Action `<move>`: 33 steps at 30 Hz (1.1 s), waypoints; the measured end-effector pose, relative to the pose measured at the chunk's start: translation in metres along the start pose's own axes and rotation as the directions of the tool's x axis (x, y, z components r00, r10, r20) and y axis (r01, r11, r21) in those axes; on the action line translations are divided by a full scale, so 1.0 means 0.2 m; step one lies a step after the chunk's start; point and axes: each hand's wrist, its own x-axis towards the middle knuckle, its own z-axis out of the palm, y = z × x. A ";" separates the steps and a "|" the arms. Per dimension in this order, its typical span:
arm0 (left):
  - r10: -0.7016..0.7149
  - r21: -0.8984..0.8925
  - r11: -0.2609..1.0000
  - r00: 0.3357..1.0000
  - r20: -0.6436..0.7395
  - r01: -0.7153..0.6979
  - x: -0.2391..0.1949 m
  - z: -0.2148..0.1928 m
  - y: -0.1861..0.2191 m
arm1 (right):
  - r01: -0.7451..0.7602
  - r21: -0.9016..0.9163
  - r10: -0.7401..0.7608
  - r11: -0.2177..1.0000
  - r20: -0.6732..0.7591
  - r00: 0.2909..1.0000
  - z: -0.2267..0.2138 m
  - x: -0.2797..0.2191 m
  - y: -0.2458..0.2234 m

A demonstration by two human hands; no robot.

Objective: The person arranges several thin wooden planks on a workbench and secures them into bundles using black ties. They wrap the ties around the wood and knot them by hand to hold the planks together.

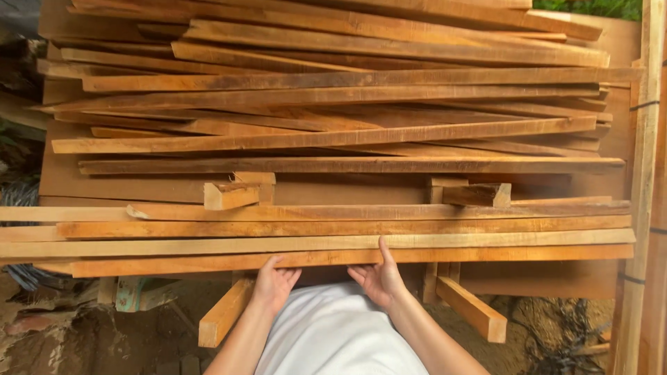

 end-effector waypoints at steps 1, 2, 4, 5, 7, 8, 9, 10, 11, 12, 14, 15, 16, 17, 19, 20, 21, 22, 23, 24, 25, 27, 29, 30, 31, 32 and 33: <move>-0.006 0.003 1.000 1.000 -0.004 0.006 -0.02 -0.10 -0.05 | -0.003 0.004 0.003 1.000 -0.006 1.000 0.00 -0.08 0.05; 0.016 -0.016 1.000 1.000 0.009 -0.015 0.04 -0.10 -0.04 | -0.010 0.014 0.011 1.000 -0.050 0.999 0.06 -0.09 0.01; 0.021 -0.032 0.999 1.000 0.012 -0.021 0.11 -0.06 -0.01 | -0.025 0.032 0.028 0.999 -0.108 0.994 0.10 -0.07 -0.02; 0.038 0.006 0.999 0.999 0.018 -0.038 0.11 -0.03 0.00 | -0.001 -0.017 0.000 1.000 -0.064 0.998 0.07 -0.04 -0.02; 0.046 0.041 0.998 0.999 0.009 -0.047 0.09 -0.03 0.00 | 0.008 -0.067 -0.010 0.998 -0.028 1.000 0.02 0.00 0.02; 0.061 0.176 0.983 0.998 0.007 -0.061 0.08 -0.02 0.00 | 0.003 -0.163 -0.005 0.987 -0.014 1.000 0.01 0.01 0.01; 0.076 0.307 0.949 0.997 0.008 -0.074 0.06 -0.01 0.01 | -0.002 -0.258 0.001 0.966 -0.001 1.000 0.00 0.01 0.01; 0.084 0.302 0.950 0.996 0.006 -0.082 0.04 0.01 0.01 | -0.002 -0.264 0.004 0.965 0.007 1.000 0.02 -0.02 -0.02; 0.099 0.392 0.916 0.995 -0.019 -0.084 0.02 0.03 0.01 | -0.077 -0.492 0.086 0.867 -0.003 0.996 0.05 -0.05 -0.05; 0.115 0.479 0.875 0.992 -0.049 -0.077 0.00 0.03 0.00 | -0.144 -0.687 0.166 0.712 -0.034 0.985 0.06 -0.10 -0.08; 0.135 0.433 0.896 0.989 -0.058 -0.097 0.03 0.01 -0.05 | -0.007 -0.878 0.090 0.479 0.041 0.995 0.14 -0.15 -0.13; 0.150 0.390 0.914 0.987 -0.061 -0.115 0.05 0.01 -0.08 | 0.128 -0.972 0.031 0.198 0.137 0.990 0.17 -0.17 -0.17; 0.149 0.390 0.914 0.987 -0.064 -0.113 0.01 0.05 -0.10 | 0.127 -0.972 0.033 0.198 0.136 0.990 0.22 -0.14 -0.22; 0.139 0.256 0.960 0.986 -0.096 -0.110 -0.04 0.10 -0.12 | 0.412 -0.905 -0.226 0.107 0.381 0.897 0.26 -0.11 -0.27; 0.129 0.124 0.986 0.985 -0.113 -0.115 -0.01 0.20 -0.14 | 0.641 -0.765 -0.447 -0.057 0.594 0.669 0.37 0.04 -0.40; 0.148 0.016 0.989 0.978 -0.145 -0.148 0.05 0.21 -0.17 | 0.468 -0.864 -0.370 -0.187 0.503 0.781 0.40 0.15 -0.45; 0.164 -0.091 0.979 0.970 -0.180 -0.182 0.10 0.22 -0.20 | 0.278 -0.904 -0.310 -0.325 0.380 0.872 0.43 0.26 -0.50; 0.166 -0.087 0.979 0.970 -0.176 -0.183 0.07 0.27 -0.22 | 0.279 -0.905 -0.314 -0.322 0.380 0.870 0.48 0.26 -0.49; 0.197 -0.108 0.969 0.961 -0.197 -0.221 0.03 0.33 -0.23 | 0.174 -0.869 -0.203 -0.464 0.296 0.933 0.53 0.27 -0.48; 0.231 -0.134 0.955 0.948 -0.221 -0.264 -0.01 0.38 -0.22 | 0.091 -0.790 -0.101 -0.606 0.191 0.976 0.60 0.29 -0.47; 0.237 -0.136 0.953 0.946 -0.220 -0.270 0.01 0.38 -0.21 | 0.097 -0.788 -0.101 -0.608 0.198 0.975 0.62 0.37 -0.45; 0.308 -0.120 0.929 0.912 -0.270 -0.349 0.03 0.37 -0.24 | 0.190 -0.751 0.038 -0.633 0.215 0.976 0.62 0.52 -0.41; 0.292 -0.148 0.927 0.911 -0.290 -0.344 0.10 0.33 -0.28 | 0.269 -0.700 0.072 -0.661 0.298 0.952 0.73 0.41 -0.38; 0.289 -0.170 0.922 0.910 -0.298 -0.349 0.14 0.32 -0.27 | 0.348 -0.643 0.099 -0.682 0.391 0.915 0.82 0.37 -0.37; 0.290 -0.179 0.918 0.907 -0.305 -0.353 0.11 0.36 -0.24 | 0.354 -0.635 0.108 -0.686 0.392 0.913 0.83 0.40 -0.30; 0.274 -0.191 0.921 0.912 -0.305 -0.340 0.08 0.39 -0.23 | 0.422 -0.565 0.082 -0.709 0.529 0.845 0.84 0.42 -0.23; 0.257 -0.204 0.923 0.917 -0.305 -0.327 0.04 0.42 -0.21 | 0.479 -0.485 0.061 -0.731 0.654 0.754 0.85 0.44 -0.15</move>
